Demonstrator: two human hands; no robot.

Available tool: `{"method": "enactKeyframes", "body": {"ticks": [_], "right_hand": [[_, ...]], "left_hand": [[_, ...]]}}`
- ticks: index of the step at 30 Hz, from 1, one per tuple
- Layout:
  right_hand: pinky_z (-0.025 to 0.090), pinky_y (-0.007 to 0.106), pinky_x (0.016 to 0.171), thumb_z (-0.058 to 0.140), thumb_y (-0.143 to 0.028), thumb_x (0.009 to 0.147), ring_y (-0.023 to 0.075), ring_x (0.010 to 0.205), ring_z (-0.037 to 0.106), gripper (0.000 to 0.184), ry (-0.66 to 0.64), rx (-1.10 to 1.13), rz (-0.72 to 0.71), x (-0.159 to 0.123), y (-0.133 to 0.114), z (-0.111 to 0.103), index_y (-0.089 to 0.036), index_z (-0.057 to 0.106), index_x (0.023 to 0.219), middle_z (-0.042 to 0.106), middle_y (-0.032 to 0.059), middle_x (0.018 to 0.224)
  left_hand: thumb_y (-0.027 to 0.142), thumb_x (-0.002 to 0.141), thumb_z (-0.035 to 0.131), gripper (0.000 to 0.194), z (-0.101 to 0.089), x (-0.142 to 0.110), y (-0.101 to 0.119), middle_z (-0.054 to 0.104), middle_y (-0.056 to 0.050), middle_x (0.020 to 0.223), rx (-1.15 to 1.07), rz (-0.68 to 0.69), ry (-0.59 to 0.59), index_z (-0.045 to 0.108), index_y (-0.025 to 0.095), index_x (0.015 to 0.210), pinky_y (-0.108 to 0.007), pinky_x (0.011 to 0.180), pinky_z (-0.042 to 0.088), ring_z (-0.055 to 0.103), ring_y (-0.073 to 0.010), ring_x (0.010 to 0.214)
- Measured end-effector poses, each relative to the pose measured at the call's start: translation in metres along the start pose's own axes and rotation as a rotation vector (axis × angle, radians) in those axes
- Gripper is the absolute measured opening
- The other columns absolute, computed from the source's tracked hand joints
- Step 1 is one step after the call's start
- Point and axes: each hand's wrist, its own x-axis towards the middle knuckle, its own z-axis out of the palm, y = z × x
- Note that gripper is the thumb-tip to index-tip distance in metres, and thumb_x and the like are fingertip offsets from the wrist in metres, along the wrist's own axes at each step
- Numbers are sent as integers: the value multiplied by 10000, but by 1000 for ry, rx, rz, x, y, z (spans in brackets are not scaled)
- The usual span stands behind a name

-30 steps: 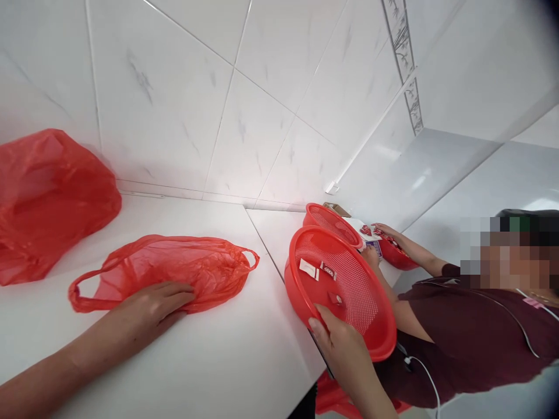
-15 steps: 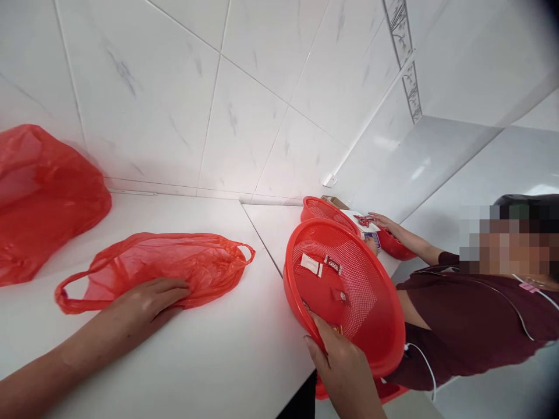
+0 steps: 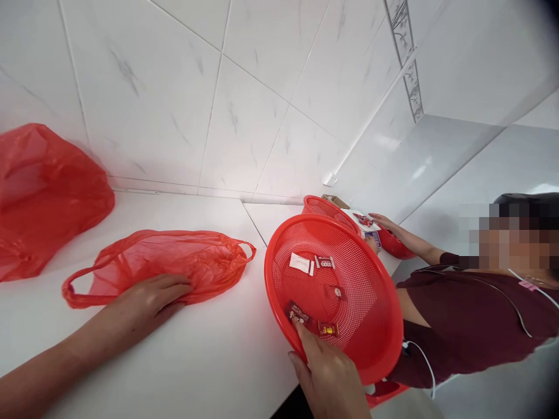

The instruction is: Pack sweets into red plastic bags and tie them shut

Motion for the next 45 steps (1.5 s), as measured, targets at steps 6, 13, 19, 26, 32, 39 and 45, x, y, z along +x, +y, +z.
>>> {"method": "enactKeyframes", "body": {"ticks": [6,13,19,26,32,39,45], "right_hand": [[554,269,621,508,-329,871,206,763,689,424,80,41,14,-3,-7,7,-184,529,1268,713,89,981],[569,284,643,515,-296,851,216,793,690,454,14,12,-7,-9,-11,12,-166,510,1286,692,89,1070],[563,272,650,485,-273,867,209,810,689,438,4,47,21,-7,-12,8,-172,506,1292,686,100,1084],[549,260,622,490,-253,854,198,742,684,429,-31,31,49,-3,-13,5,-168,513,1274,708,99,994],[535,256,625,483,-273,865,196,759,687,417,-29,101,68,-2,-11,-1,-210,521,1276,713,85,987],[530,300,583,363,-305,910,230,768,692,429,-110,52,182,14,-2,-16,-158,532,1276,708,117,998],[525,362,698,319,-391,928,255,841,685,489,-279,172,258,31,6,-40,-173,477,1337,697,123,1035]], "left_hand": [[425,920,386,373,4,1,-5,629,-38,1211,-32,13,15,626,255,1150,-406,937,451,566,-263,1112],[415,922,385,372,2,0,-3,620,-39,1225,-35,3,11,621,253,1159,-392,926,460,562,-260,1117],[412,929,361,384,4,0,-4,612,-47,1235,-2,11,-4,610,246,1169,-391,927,463,563,-255,1115],[399,932,364,366,2,0,-3,618,-37,1219,-18,21,7,619,249,1149,-384,917,462,564,-253,1110],[396,929,367,370,2,0,-3,616,-44,1221,-48,14,-2,614,246,1160,-374,914,464,560,-253,1114],[397,929,376,360,2,-2,-4,614,-39,1225,-20,16,4,614,245,1151,-381,926,452,561,-254,1111],[386,917,390,334,6,0,-8,622,-38,1207,-48,44,23,614,264,1133,-332,878,475,583,-235,1078]]}}
